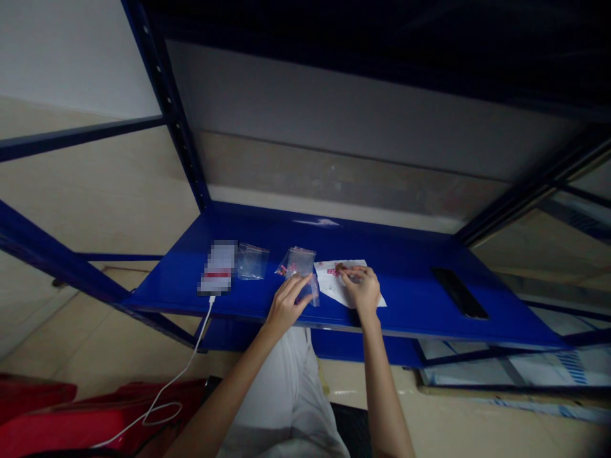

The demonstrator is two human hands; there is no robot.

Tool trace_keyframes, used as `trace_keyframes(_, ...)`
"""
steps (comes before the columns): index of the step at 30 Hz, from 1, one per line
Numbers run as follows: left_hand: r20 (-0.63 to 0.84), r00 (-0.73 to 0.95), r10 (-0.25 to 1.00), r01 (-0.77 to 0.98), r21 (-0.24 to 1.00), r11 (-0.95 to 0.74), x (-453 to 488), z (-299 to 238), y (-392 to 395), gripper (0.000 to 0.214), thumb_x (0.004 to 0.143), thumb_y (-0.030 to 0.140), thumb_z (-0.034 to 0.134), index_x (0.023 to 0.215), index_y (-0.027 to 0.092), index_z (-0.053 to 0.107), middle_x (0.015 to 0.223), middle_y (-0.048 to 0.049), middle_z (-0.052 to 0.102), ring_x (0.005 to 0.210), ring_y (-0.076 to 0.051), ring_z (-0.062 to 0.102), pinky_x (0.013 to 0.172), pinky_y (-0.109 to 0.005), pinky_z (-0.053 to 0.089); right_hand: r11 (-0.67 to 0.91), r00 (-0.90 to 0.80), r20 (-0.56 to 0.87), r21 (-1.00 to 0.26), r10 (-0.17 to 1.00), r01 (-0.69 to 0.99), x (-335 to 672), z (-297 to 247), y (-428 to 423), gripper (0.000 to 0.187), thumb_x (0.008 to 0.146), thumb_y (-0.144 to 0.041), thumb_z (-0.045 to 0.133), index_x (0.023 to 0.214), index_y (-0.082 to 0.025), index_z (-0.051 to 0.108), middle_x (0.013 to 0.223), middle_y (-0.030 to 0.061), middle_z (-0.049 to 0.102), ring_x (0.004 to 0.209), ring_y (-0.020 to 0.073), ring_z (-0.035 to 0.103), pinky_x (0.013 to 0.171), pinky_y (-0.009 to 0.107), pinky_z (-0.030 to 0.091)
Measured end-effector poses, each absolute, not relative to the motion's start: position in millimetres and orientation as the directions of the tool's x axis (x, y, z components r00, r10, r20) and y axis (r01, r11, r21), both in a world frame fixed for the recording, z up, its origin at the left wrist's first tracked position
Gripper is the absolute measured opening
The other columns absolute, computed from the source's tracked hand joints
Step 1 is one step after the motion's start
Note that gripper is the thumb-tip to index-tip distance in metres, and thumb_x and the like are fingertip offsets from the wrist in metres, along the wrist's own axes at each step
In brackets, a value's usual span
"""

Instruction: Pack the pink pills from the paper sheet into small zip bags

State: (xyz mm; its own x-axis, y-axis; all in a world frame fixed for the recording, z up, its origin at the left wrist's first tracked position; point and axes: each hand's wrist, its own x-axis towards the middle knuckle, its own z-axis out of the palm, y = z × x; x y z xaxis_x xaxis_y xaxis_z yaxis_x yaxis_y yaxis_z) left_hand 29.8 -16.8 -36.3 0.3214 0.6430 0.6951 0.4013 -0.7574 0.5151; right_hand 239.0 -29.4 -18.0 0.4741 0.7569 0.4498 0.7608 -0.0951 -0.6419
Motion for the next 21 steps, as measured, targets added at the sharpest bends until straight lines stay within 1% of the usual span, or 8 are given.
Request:
trace_keyframes(1, 0.693, 0.322, 0.645, 0.402, 0.517, -0.756, 30, -37, -17, 0.042, 0.082, 0.030, 0.054, 0.122, 0.020, 0.048, 0.109, -0.0072, 0.061, 0.104, -0.019, 0.056, 0.092, -0.034, 0.046, -0.027, 0.446, 0.442, -0.686, 0.778, 0.727, 234, -10, -34, 0.023, 0.069, -0.040, 0.063, 0.072, -0.018, 0.071, 0.086, 0.0093, 0.061, 0.082, 0.0221, 0.057, 0.064, 0.030, 0.044)
trace_keyframes(3, 0.692, 0.325, 0.645, 0.403, 0.516, -0.756, 30, -37, -16, 0.043, 0.082, 0.030, 0.054, 0.123, 0.020, 0.047, 0.109, -0.0072, 0.061, 0.105, -0.019, 0.056, 0.092, -0.034, 0.046, 0.145, 0.272, 0.411, -0.742, 0.870, 0.655, 223, 6, -43, 0.021, 0.072, -0.039, 0.062, 0.076, -0.020, 0.070, 0.093, 0.0082, 0.060, 0.084, 0.0208, 0.057, 0.054, 0.026, 0.041)
trace_keyframes(6, 0.690, 0.335, 0.642, 0.404, 0.510, -0.759, 29, -37, -17, 0.043, 0.082, 0.029, 0.053, 0.124, 0.020, 0.046, 0.108, -0.0071, 0.061, 0.104, -0.018, 0.056, 0.091, -0.033, 0.047, 0.304, 0.036, 0.404, -0.741, 0.914, 0.598, 205, 21, -54, 0.014, 0.074, -0.034, 0.063, 0.078, -0.023, 0.070, 0.100, 0.0072, 0.058, 0.092, 0.0210, 0.055, 0.057, 0.025, 0.043)
trace_keyframes(11, 0.690, 0.352, 0.632, 0.412, 0.493, -0.767, 30, -37, -16, 0.039, 0.084, 0.026, 0.051, 0.122, 0.020, 0.048, 0.107, -0.0065, 0.061, 0.104, -0.017, 0.055, 0.091, -0.032, 0.046, 0.331, -0.037, 0.419, -0.657, 0.907, 0.678, 185, 19, -53, 0.009, 0.074, -0.027, 0.064, 0.078, -0.024, 0.071, 0.102, 0.0065, 0.059, 0.091, 0.0210, 0.055, 0.076, 0.034, 0.045)
trace_keyframes(15, 0.697, 0.349, 0.627, 0.412, 0.486, -0.770, 30, -39, -15, 0.038, 0.084, 0.026, 0.050, 0.122, 0.020, 0.048, 0.105, -0.0065, 0.062, 0.104, -0.018, 0.055, 0.091, -0.032, 0.046, 0.380, -0.121, 0.394, -0.690, 0.911, 0.616, 184, 16, -50, 0.014, 0.079, -0.028, 0.058, 0.083, -0.025, 0.071, 0.110, 0.0059, 0.058, 0.089, 0.0186, 0.057, 0.073, 0.031, 0.046)
trace_keyframes(17, 0.696, 0.338, 0.633, 0.406, 0.499, -0.766, 31, -40, -15, 0.040, 0.083, 0.028, 0.052, 0.122, 0.020, 0.048, 0.105, -0.0064, 0.061, 0.103, -0.018, 0.056, 0.091, -0.032, 0.046, 0.348, -0.064, 0.389, -0.725, 0.919, 0.594, 192, 13, -48, 0.018, 0.081, -0.031, 0.056, 0.086, -0.023, 0.071, 0.109, 0.0070, 0.059, 0.090, 0.0187, 0.057, 0.065, 0.028, 0.047)
trace_keyframes(19, 0.691, 0.331, 0.643, 0.391, 0.519, -0.760, 31, -39, -15, 0.042, 0.082, 0.030, 0.054, 0.122, 0.020, 0.048, 0.105, -0.0061, 0.061, 0.101, -0.017, 0.056, 0.090, -0.031, 0.046, 0.245, 0.128, 0.412, -0.734, 0.902, 0.633, 207, 5, -46, 0.023, 0.080, -0.036, 0.055, 0.084, -0.020, 0.071, 0.099, 0.0090, 0.062, 0.089, 0.0204, 0.058, 0.059, 0.026, 0.045)
trace_keyframes(21, 0.688, 0.327, 0.647, 0.378, 0.533, -0.757, 31, -39, -15, 0.042, 0.081, 0.030, 0.055, 0.122, 0.020, 0.048, 0.105, -0.0058, 0.061, 0.100, -0.017, 0.057, 0.091, -0.031, 0.046, 0.084, 0.332, 0.447, -0.691, 0.831, 0.718, 224, -6, -43, 0.027, 0.075, -0.041, 0.058, 0.082, -0.018, 0.071, 0.092, 0.0099, 0.063, 0.081, 0.0206, 0.059, 0.062, 0.028, 0.045)
